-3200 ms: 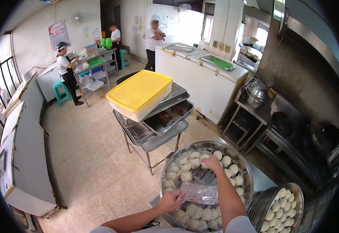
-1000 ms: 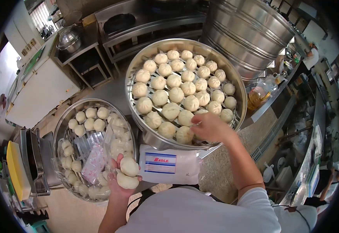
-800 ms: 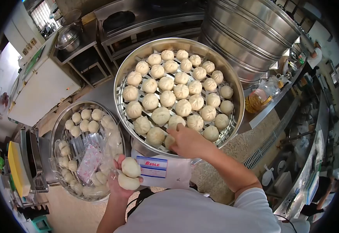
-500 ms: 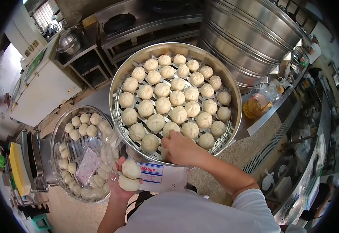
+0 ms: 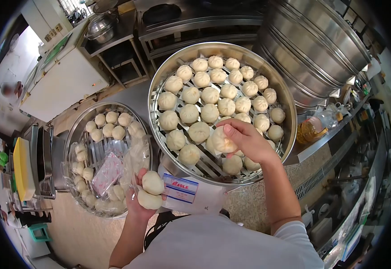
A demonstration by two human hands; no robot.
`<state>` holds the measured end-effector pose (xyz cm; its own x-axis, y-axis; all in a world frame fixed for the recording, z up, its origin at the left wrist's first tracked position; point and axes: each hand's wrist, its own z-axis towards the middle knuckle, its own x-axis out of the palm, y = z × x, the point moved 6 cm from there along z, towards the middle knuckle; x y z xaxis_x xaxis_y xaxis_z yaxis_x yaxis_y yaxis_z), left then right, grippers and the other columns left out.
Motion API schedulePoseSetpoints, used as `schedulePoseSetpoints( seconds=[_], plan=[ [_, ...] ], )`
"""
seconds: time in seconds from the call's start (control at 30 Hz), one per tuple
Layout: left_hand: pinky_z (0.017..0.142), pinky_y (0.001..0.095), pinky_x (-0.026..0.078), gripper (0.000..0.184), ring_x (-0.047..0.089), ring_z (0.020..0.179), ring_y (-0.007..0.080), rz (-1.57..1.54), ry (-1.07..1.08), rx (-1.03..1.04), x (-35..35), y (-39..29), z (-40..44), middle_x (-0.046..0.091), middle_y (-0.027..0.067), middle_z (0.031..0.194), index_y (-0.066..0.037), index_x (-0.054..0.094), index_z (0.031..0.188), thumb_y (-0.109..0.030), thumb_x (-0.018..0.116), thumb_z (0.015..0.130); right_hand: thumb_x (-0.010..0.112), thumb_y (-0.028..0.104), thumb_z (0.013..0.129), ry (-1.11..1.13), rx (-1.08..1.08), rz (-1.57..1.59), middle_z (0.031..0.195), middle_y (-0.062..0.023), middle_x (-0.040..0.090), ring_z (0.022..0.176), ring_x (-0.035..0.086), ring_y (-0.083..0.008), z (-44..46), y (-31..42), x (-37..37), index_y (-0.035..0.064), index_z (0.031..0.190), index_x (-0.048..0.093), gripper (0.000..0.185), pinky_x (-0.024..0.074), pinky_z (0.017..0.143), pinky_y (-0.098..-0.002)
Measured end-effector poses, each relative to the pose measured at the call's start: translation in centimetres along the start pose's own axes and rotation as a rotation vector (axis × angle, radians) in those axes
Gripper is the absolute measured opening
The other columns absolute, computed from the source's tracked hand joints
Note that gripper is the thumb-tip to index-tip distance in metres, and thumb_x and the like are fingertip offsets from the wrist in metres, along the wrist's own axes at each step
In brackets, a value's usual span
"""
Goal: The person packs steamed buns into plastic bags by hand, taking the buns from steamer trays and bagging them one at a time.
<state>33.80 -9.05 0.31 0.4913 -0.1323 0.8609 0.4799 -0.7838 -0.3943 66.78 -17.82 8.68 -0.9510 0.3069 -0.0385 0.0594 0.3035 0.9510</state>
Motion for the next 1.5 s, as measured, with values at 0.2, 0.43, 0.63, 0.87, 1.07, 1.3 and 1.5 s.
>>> schedulePoseSetpoints(
  seconds=[0.2,0.43,0.63,0.87,1.07,1.3,1.5],
  plan=[
    [0.066,0.0519,0.057,0.04,0.064,0.105,0.0384,0.012,0.001,0.018,0.4,-0.4,-0.7,0.066,0.0135,0.124,-0.033,0.066,0.132,-0.054,0.044,0.106,0.052,0.043,0.108,0.115,0.085,-0.04,0.107,-0.0076,0.067,0.092,0.064,-0.0156,0.8,-1.1,2.6,0.0043,0.133,0.063,0.048,0.0617,0.069,-0.0327],
    [0.07,0.0542,0.062,0.066,0.067,0.109,0.0359,0.022,-0.092,0.057,-2.2,-2.1,-1.7,0.065,0.0051,0.133,-0.029,0.05,0.15,-0.059,0.061,0.092,0.059,0.024,0.102,-0.316,-0.146,-0.462,0.098,-0.005,0.071,0.082,0.065,-0.0155,1.7,0.4,-0.4,-0.0015,0.133,0.063,0.04,0.0548,0.069,-0.0288],
    [0.065,0.0522,0.06,0.051,0.069,0.102,0.0336,-0.122,-0.154,0.139,-3.1,-6.2,-3.6,0.069,0.0057,0.124,-0.03,0.049,0.151,-0.047,0.042,0.104,0.066,0.018,0.098,-0.494,-0.324,-0.197,0.091,-0.0059,0.071,0.08,0.062,-0.011,-1.3,4.0,1.7,-0.0066,0.119,0.067,0.032,0.0515,0.072,-0.0285],
    [0.061,0.0473,0.056,0.052,0.068,0.093,0.0301,-0.113,-0.202,0.184,-9.8,-13.6,-7.2,0.071,0.0025,0.113,-0.029,0.052,0.148,-0.047,0.044,0.1,0.069,0.03,0.093,-0.573,-0.031,-0.723,0.099,-0.0271,0.073,0.092,0.072,-0.0353,-4.2,2.2,8.9,-0.0085,0.114,0.069,0.044,0.0547,0.083,-0.0419],
    [0.057,0.0416,0.057,0.044,0.07,0.089,0.0248,-0.094,-0.293,0.234,-14.9,-20.6,-12.5,0.071,0.0005,0.11,-0.03,0.057,0.143,-0.042,0.046,0.102,0.07,0.044,0.088,-0.739,0.283,-1.051,0.107,-0.0311,0.071,0.106,0.069,-0.0452,-4.2,-1.7,10.1,-0.0078,0.111,0.07,0.057,0.0536,0.093,-0.0491],
    [0.056,0.0401,0.058,0.044,0.07,0.087,0.0232,-0.073,-0.35,0.19,-17.0,-23.8,-15.1,0.07,-0.001,0.106,-0.031,0.057,0.143,-0.045,0.045,0.103,0.075,0.037,0.086,-0.754,0.309,-1.016,0.096,-0.0247,0.074,0.092,0.073,-0.0344,-4.2,-1.3,10.4,-0.0093,0.104,0.072,0.05,0.0566,0.083,-0.044],
    [0.055,0.0415,0.058,0.042,0.07,0.086,0.0254,-0.03,-0.283,0.134,-15.3,-22.8,-13.8,0.07,0.0003,0.106,-0.029,0.06,0.138,-0.046,0.041,0.105,0.075,0.022,0.088,-0.884,-0.087,-0.329,0.081,-0.0097,0.072,0.072,0.069,-0.015,-3.8,-0.1,8.5,-0.006,0.104,0.073,0.032,0.0532,0.064,-0.0321]
  ],
)
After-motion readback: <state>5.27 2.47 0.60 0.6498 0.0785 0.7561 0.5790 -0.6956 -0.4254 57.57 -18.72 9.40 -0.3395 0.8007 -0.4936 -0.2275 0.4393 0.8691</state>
